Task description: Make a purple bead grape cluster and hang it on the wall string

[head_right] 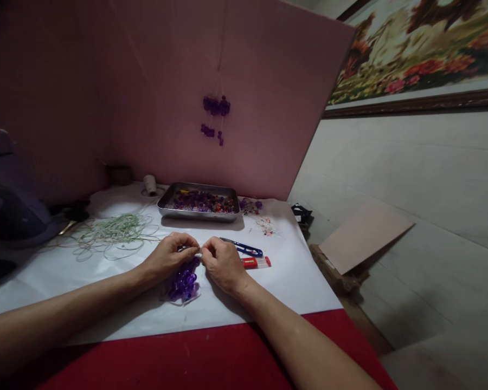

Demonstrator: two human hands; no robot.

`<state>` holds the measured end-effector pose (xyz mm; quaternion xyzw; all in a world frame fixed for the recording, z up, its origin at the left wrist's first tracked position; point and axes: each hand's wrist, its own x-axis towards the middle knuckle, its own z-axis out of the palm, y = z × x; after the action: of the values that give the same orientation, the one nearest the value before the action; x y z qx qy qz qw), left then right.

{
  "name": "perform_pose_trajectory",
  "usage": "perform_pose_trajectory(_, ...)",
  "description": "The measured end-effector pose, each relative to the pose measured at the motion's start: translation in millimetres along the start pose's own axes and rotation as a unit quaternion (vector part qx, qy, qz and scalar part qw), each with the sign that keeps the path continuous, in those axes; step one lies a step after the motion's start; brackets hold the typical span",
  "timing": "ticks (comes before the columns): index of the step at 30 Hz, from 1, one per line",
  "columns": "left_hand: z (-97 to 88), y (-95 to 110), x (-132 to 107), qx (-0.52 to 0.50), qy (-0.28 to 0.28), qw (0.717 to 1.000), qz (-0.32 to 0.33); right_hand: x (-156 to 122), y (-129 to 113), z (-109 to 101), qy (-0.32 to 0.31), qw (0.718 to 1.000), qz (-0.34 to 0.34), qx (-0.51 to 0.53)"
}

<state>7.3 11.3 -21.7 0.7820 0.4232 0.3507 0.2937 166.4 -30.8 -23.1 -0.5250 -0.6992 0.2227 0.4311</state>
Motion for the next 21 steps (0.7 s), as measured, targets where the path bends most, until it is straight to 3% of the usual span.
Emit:
perform_pose_trajectory(11, -3.9, 15.6, -3.9, 0.083, 0.001, 0.996, -0.017, -0.6, 0.1, -0.5, 0.017, 1.0, 0.004, 0.007)
perform_pose_trajectory(21, -1.8, 4.6, -1.9, 0.022, 0.023, 0.999, -0.01, -1.2, -2.2, 0.2, 0.021, 1.0, 0.017, 0.009)
